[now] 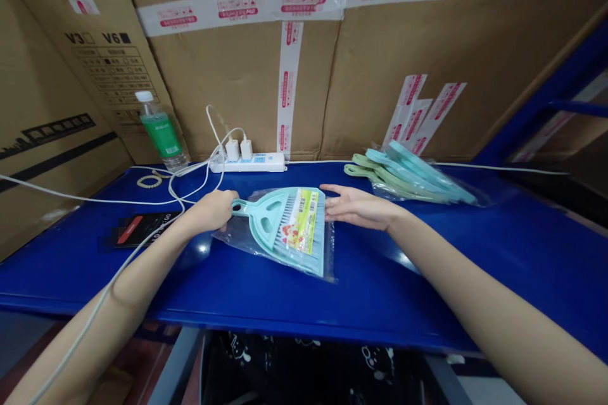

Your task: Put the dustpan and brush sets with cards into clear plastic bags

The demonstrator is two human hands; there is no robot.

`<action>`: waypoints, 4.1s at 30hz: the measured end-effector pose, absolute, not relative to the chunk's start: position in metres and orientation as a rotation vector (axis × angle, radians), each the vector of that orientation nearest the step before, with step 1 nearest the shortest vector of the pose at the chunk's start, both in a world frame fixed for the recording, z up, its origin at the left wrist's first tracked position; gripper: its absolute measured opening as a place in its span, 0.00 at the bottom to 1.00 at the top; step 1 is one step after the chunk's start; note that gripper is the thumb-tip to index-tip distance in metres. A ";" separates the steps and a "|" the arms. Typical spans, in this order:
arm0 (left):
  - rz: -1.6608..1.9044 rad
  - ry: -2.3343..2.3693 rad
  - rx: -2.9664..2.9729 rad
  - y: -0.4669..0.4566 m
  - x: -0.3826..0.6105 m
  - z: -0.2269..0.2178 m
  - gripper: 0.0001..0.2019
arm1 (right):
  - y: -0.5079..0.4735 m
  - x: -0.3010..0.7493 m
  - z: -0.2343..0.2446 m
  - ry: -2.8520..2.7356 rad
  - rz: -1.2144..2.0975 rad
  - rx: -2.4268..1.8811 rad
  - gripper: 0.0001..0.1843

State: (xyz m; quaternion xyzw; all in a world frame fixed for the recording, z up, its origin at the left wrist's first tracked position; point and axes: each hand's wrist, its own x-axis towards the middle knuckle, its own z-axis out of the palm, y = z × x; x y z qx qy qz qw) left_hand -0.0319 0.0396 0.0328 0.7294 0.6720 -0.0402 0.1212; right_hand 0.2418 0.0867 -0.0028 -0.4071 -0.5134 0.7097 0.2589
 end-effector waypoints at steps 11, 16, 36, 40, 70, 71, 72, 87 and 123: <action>-0.187 1.984 2.149 0.041 -0.032 0.031 0.13 | 0.088 0.247 -0.002 -1.535 1.845 -1.225 0.48; -0.231 2.012 2.144 0.042 -0.035 0.030 0.14 | 0.086 0.248 0.002 -1.560 1.845 -1.219 0.49; -0.243 2.345 2.254 0.032 -0.025 0.028 0.17 | 0.089 0.256 0.004 -1.946 1.742 -1.234 0.30; -0.040 2.334 2.457 0.023 -0.014 0.027 0.15 | 0.092 0.252 0.000 -2.022 1.515 -1.265 0.20; 0.214 0.671 2.728 -0.001 0.002 0.010 0.07 | 0.087 0.237 -0.008 -2.491 0.486 -1.070 0.06; 0.216 0.654 2.720 -0.001 0.002 0.010 0.07 | 0.087 0.237 -0.008 -2.502 0.476 -1.057 0.07; 0.216 0.640 2.711 -0.001 0.002 0.010 0.07 | 0.087 0.237 -0.007 -2.516 0.465 -1.047 0.07; 0.216 0.743 2.722 0.008 -0.007 0.018 0.18 | 0.076 0.253 0.022 -2.716 0.612 -1.372 0.10; -0.041 1.235 3.101 0.016 -0.013 0.013 0.26 | 0.073 0.256 0.025 -2.725 0.784 -1.461 0.16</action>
